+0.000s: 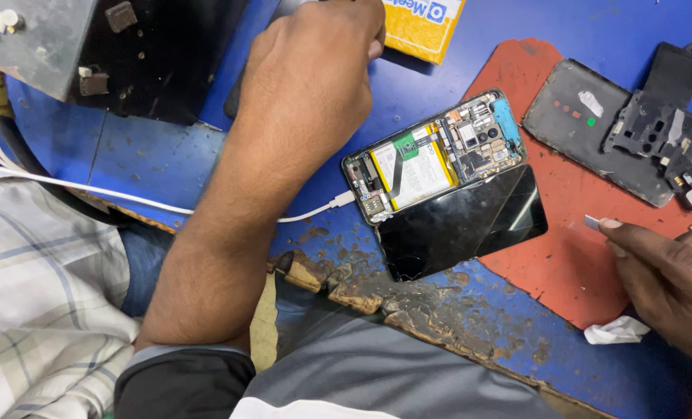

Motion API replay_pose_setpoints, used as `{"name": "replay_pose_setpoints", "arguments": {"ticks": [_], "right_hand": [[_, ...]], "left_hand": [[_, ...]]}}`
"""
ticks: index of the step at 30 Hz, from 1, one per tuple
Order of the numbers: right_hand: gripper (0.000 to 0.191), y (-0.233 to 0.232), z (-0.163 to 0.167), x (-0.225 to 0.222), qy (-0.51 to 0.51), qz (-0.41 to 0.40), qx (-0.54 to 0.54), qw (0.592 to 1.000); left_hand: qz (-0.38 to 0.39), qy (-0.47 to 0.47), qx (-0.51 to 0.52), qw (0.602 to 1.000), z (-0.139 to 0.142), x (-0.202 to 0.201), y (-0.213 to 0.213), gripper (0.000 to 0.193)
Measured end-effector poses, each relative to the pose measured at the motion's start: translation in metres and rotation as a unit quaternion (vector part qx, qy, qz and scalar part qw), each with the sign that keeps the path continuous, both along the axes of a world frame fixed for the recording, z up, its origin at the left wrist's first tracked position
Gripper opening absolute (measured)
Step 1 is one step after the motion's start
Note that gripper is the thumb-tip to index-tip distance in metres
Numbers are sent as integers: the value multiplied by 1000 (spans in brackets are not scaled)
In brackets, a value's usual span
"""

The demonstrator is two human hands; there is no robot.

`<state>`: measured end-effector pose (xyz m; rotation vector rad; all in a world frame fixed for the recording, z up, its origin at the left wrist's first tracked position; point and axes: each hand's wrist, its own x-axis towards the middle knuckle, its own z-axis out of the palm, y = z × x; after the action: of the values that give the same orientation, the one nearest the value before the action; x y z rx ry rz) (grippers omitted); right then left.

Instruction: The person repairs a disassembled smartphone at a workbench. They handle the phone frame and internal components, use a red-handled soldering iron to work on the frame's contact points, reposition the frame and back cover, and continue soldering different spots on the frame throughout the episode.

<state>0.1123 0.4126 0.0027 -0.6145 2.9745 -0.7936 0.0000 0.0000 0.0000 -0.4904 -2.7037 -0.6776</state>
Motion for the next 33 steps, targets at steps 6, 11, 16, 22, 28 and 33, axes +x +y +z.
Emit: {"name": "replay_pose_setpoints", "arguments": {"ticks": [6,11,16,22,28,33], "right_hand": [[29,-9,-20,7,-18,-19,5,1000],[28,-10,-21,5,-15,-14,-8,1000],[28,-14,-11,1,42,31,30,998],[28,-18,-2,0,62,44,32,997],[29,-20,-2,-3,67,46,33,996],[29,-22,0,-5,68,53,35,996]], "left_hand": [[-4,-23,-13,1000,-1,-1,2,4],[-2,-30,-29,999,-1,-2,2,4],[-7,-39,-35,999,0,-2,3,2],[-22,-29,-44,998,0,-1,5,3],[-25,-60,-52,997,2,1,8,5],[-58,-41,-43,997,5,3,12,6]]}}
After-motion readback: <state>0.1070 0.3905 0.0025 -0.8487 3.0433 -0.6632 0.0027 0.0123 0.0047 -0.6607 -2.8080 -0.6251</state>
